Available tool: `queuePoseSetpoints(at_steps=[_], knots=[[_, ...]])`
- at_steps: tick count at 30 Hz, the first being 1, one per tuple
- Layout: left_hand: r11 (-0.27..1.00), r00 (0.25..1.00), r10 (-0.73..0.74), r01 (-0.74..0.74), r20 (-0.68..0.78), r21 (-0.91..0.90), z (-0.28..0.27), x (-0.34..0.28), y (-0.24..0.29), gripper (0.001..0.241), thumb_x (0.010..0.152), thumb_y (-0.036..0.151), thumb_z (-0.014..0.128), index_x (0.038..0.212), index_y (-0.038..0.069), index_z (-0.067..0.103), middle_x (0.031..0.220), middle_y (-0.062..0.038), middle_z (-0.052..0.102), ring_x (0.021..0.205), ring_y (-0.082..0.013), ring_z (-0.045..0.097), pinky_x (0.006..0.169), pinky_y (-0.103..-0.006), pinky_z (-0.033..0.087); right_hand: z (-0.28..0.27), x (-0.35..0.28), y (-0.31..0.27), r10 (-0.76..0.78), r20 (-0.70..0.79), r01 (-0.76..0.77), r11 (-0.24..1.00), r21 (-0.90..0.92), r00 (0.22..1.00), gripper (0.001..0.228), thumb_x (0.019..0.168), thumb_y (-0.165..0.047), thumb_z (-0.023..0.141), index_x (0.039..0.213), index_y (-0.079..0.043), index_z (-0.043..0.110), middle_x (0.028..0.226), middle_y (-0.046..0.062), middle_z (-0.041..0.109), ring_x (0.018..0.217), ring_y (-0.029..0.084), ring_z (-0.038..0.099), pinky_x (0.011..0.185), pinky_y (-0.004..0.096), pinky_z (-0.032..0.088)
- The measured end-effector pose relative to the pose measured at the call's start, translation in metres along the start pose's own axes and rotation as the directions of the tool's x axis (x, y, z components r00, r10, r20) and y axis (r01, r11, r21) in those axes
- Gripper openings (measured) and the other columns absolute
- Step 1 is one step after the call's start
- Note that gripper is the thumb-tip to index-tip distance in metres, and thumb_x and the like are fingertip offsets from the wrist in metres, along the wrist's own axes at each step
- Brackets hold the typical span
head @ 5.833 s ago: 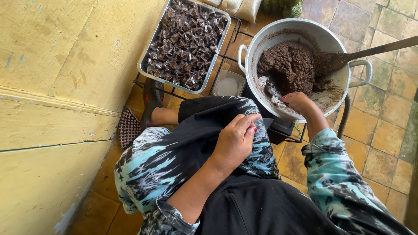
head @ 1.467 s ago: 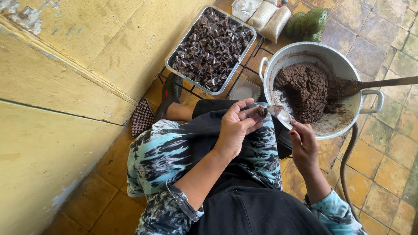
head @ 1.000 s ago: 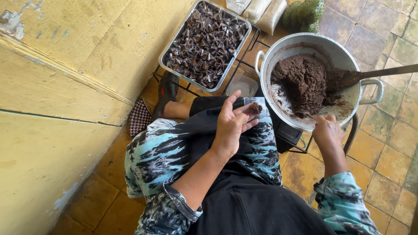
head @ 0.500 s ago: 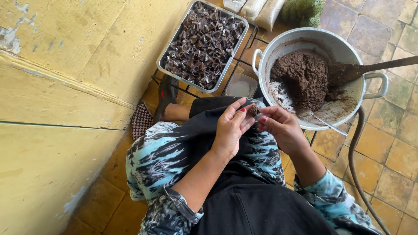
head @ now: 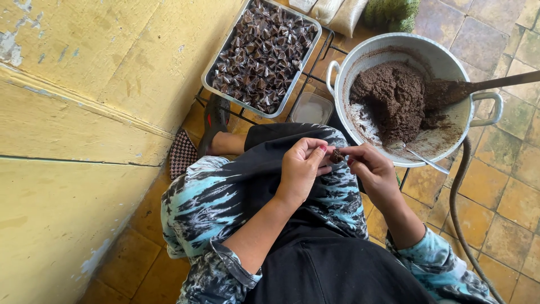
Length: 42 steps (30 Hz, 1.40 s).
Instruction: Portioning a dark paste from a large pot into individual wrappers using a spoon
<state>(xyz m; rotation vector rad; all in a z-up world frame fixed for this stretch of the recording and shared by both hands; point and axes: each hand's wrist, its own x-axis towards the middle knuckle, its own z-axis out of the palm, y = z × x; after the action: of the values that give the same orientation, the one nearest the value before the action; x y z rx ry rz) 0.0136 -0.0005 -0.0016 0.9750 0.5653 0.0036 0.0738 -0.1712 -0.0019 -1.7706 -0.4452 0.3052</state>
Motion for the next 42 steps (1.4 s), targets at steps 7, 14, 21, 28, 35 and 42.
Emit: queuePoseSetpoints(at_steps=[7,14,21,28,35,42], knots=[[0.979,0.994,0.103,-0.106,0.028,0.172,0.000,-0.005,0.010,0.014,0.103,0.009,0.058,0.111,0.002,0.067,0.104,-0.021,0.077,0.082,-0.0284,0.078,0.069,-0.0372,0.066,0.009,-0.001,-0.016,-0.318,-0.020,0.290,0.888,-0.356,0.948,0.041,0.088,0.008,0.055,0.117,-0.008,0.079,0.081,0.010,0.061,0.066,0.020,0.054,0.061,0.034,0.047],[0.978,0.991,0.015,0.013,0.132,-0.209,0.000,-0.001,0.005,0.035,0.092,-0.004,0.049,0.125,0.000,0.062,0.107,-0.021,0.073,0.083,-0.0266,0.075,0.074,-0.0390,0.067,0.005,0.009,-0.017,-0.090,-0.031,0.089,0.996,-0.030,0.995,0.043,0.084,0.005,0.045,0.115,-0.001,0.076,0.071,0.010,0.055,0.066,0.017,0.050,0.061,0.031,0.045],[0.928,0.953,0.070,0.046,0.295,-0.371,-0.003,-0.003,0.003,0.043,0.083,-0.011,0.074,0.125,-0.005,0.067,0.107,-0.021,0.073,0.094,-0.0273,0.075,0.082,-0.0387,0.066,0.010,0.015,-0.022,0.013,0.028,-0.024,0.910,0.414,1.000,0.032,0.087,0.005,0.050,0.116,0.004,0.061,0.071,0.015,0.053,0.064,0.015,0.047,0.057,0.028,0.041],[0.930,0.955,0.103,0.007,0.279,-0.368,0.000,-0.009,0.014,0.034,0.087,-0.004,0.077,0.120,-0.006,0.069,0.101,-0.018,0.075,0.088,-0.0225,0.076,0.080,-0.0347,0.067,0.007,0.013,-0.035,-0.111,0.068,0.071,0.900,0.430,0.991,0.027,0.096,-0.005,0.057,0.123,0.000,0.053,0.078,0.016,0.058,0.069,0.018,0.056,0.062,0.029,0.050],[0.907,0.960,0.150,-0.038,0.236,-0.420,0.000,-0.009,0.016,0.031,0.089,0.000,0.077,0.118,-0.006,0.069,0.098,-0.017,0.074,0.087,-0.0215,0.075,0.079,-0.0331,0.067,0.013,0.012,-0.043,-0.399,0.026,0.386,0.901,0.198,0.917,0.009,0.094,0.007,0.065,0.101,0.005,0.061,0.097,0.018,0.061,0.084,0.020,0.064,0.076,0.029,0.054],[0.895,0.958,0.190,-0.078,0.216,-0.439,0.000,-0.012,0.019,0.028,0.091,-0.001,0.076,0.116,-0.008,0.068,0.095,-0.019,0.073,0.085,-0.0249,0.076,0.078,-0.0344,0.067,0.012,0.016,-0.047,-0.502,-0.008,0.501,0.863,0.067,0.865,0.007,0.093,0.009,0.066,0.099,0.006,0.065,0.097,0.017,0.059,0.087,0.021,0.065,0.079,0.032,0.057]])
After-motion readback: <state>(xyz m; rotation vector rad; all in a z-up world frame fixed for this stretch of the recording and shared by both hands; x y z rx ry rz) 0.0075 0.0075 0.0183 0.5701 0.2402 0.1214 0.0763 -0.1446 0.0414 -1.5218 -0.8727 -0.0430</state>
